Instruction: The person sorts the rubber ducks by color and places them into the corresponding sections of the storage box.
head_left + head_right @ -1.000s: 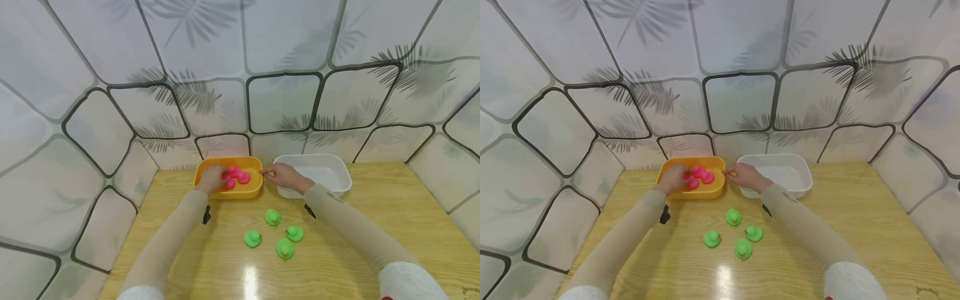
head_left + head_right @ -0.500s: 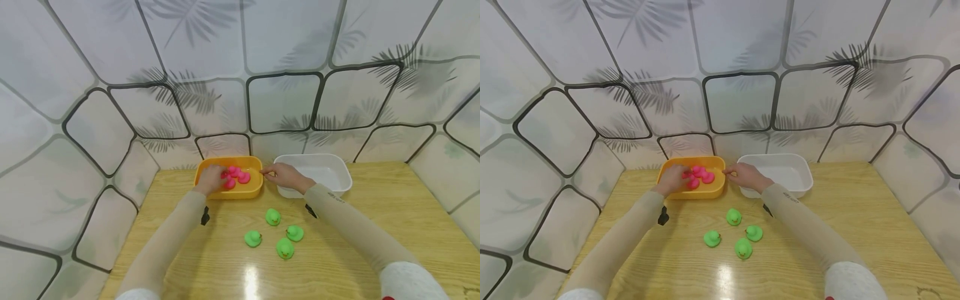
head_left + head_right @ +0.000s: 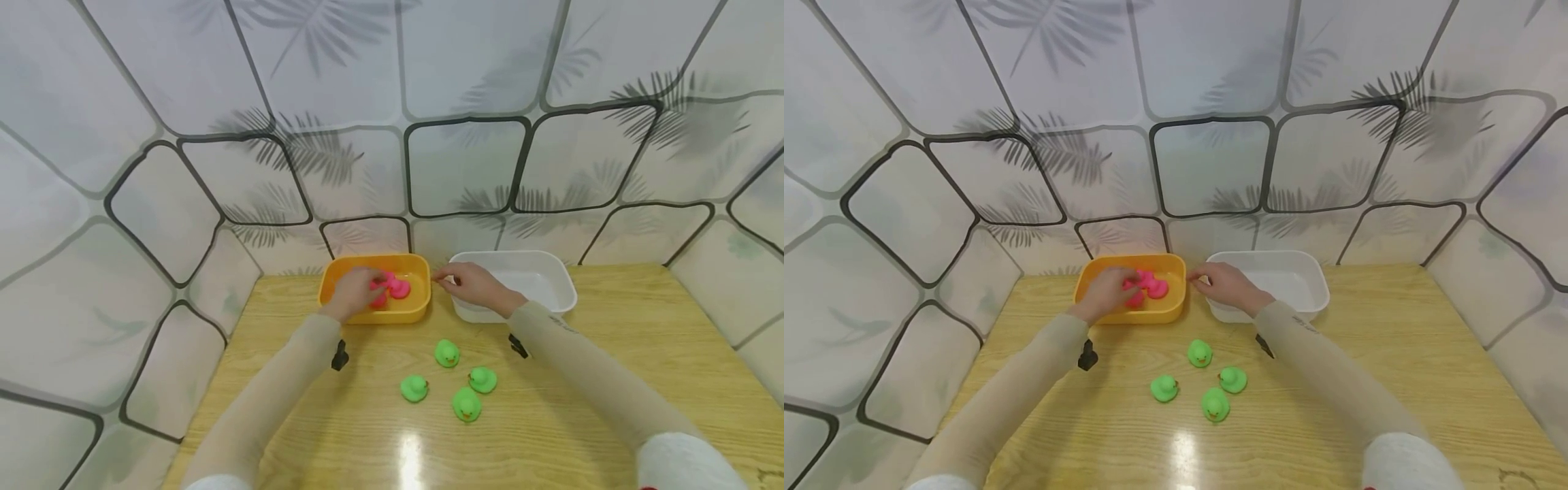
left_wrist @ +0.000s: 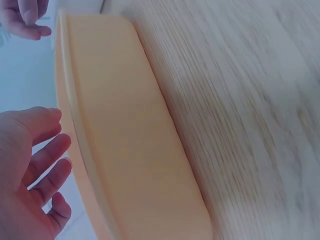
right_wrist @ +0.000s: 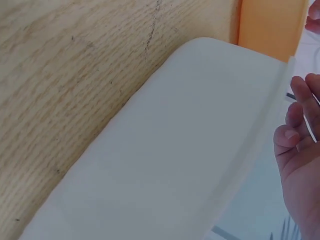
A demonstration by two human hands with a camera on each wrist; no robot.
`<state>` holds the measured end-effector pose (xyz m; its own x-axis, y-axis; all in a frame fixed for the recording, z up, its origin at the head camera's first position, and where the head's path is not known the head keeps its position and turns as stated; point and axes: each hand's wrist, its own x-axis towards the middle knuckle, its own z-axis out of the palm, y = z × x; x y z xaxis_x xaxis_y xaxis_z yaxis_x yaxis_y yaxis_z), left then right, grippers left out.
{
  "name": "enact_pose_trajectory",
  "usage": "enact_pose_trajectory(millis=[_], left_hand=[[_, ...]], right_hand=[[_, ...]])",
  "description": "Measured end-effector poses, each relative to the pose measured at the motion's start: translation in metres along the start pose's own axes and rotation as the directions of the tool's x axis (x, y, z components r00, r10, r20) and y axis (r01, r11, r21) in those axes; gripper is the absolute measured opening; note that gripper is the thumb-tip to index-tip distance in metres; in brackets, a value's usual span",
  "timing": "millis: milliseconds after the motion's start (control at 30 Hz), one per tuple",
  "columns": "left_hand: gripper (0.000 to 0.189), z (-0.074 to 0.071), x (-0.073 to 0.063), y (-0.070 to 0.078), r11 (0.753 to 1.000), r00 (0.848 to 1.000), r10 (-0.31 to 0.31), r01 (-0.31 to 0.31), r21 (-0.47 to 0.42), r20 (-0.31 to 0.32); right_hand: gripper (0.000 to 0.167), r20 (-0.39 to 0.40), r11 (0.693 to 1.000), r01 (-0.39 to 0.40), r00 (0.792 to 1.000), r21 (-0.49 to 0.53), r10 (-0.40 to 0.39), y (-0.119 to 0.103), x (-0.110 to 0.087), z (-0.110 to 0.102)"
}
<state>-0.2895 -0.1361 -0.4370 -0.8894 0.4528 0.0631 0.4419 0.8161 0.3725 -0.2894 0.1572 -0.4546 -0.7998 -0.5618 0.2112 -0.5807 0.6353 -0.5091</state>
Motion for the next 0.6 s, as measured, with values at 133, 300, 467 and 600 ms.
enact_pose_trajectory(millis=[133,300,467,600], left_hand=[[0.025,0.001,0.003,0.010,0.998,0.999,0.032,-0.032,-0.045,0.011],[0.022,0.003,0.004,0.022,0.996,0.999,0.046,-0.044,-0.083,0.025],[0.024,0.006,0.006,0.032,0.991,0.998,0.058,-0.054,-0.118,0.027],[0.026,0.008,0.010,0.039,0.989,0.995,0.093,-0.090,-0.120,0.023]], right_hand=[[0.024,-0.020,0.999,0.034,0.999,0.015,-0.034,-0.003,-0.006,-0.004],[0.019,-0.051,0.995,0.094,0.994,0.041,-0.092,-0.007,-0.016,-0.009],[0.017,-0.053,0.992,0.114,0.992,0.044,-0.112,-0.008,-0.031,-0.012],[0.016,-0.049,0.990,0.129,0.991,0.048,-0.127,-0.007,-0.044,-0.014]])
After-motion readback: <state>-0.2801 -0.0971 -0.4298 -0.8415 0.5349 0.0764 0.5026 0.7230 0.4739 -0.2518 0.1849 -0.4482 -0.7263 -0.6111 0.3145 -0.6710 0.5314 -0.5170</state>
